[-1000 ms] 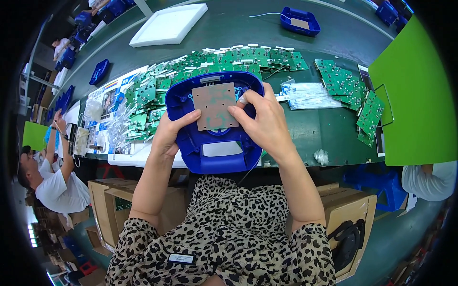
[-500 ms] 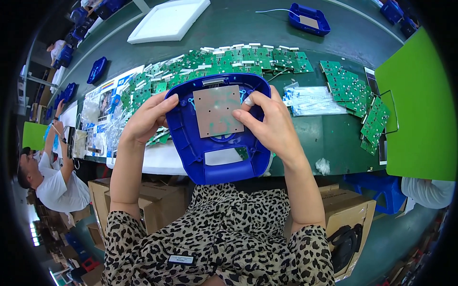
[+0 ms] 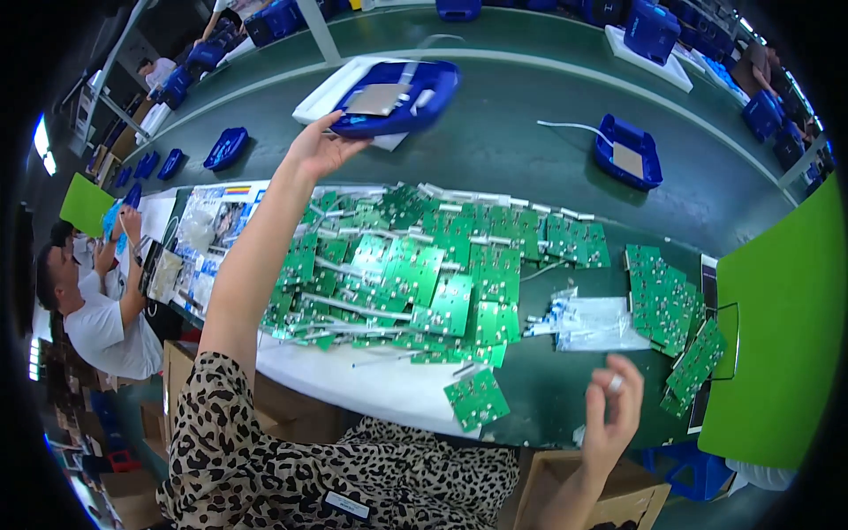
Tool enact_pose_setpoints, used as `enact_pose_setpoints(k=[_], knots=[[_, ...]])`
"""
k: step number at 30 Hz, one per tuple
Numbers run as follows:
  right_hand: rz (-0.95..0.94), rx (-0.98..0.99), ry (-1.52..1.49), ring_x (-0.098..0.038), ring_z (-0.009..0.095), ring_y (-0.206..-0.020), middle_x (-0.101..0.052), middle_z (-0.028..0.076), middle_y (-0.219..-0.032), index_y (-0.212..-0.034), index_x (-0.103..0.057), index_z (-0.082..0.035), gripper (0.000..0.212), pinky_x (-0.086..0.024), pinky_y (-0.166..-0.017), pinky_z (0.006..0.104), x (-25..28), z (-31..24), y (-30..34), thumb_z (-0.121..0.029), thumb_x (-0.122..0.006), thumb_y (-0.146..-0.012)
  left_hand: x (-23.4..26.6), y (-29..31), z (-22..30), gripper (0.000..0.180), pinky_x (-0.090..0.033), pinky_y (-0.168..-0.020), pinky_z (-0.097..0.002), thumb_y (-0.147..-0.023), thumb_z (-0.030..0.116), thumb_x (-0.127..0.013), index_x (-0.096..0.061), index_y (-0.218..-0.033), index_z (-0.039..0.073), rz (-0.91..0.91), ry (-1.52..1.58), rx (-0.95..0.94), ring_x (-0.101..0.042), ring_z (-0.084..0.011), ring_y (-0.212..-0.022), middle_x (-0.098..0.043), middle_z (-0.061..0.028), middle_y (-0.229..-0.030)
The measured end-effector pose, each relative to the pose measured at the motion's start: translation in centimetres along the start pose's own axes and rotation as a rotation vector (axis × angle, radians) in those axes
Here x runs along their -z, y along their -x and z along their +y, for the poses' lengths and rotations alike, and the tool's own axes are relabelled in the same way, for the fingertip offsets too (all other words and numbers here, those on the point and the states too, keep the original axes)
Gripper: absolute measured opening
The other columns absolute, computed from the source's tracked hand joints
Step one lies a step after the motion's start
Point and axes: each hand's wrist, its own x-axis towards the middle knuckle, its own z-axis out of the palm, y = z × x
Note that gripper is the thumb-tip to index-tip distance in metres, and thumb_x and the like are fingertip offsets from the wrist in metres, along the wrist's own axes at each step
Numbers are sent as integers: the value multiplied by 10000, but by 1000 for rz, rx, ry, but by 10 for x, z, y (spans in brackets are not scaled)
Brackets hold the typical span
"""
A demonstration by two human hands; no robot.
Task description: The person assembles PCB components into a plastic housing by hand, inserting spacers to secure the PCB.
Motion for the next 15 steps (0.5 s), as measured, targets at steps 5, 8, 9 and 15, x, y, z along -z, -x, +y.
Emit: enact_pose_setpoints(k=[5,8,9,15], knots=[[-72,-179,22,-522,108,-720,-534,108,-965,-835,-549,26,67,-445,-635,218,8,17,31,39,-493,-800,45,-146,17,329,-497,-764,-526,-848,155,-481,-427,-1136,5,266,-40,-220,-513,-425,-983,-467,-222,-1137],[-21,-325,25,-536,116,-713,-550,107,-937,-846,-551,35,68,-447,-634,218,12,12,40,41,-505,-796,64,-178,19,229,-552,-654,-467,-797,99,-538,-510,-1016,37,386,73,-277,-566,-330,-861,-533,-165,-982],[-35,-315,39,-543,118,-713,-558,106,-918,-842,-555,38,65,-447,-635,218,13,13,41,41,-512,-793,64,-183,15,223,-552,-656,-471,-772,77,-562,-514,-983,22,345,-24,-281,-565,-352,-852,-535,-170,-982],[-100,-331,61,-558,123,-721,-579,101,-875,-815,-567,41,44,-445,-637,214,11,16,30,33,-538,-783,25,-165,26,500,-479,-770,-564,-802,198,-609,-369,-1131,-92,384,16,117,-501,-472,-1000,-481,-308,-1111]])
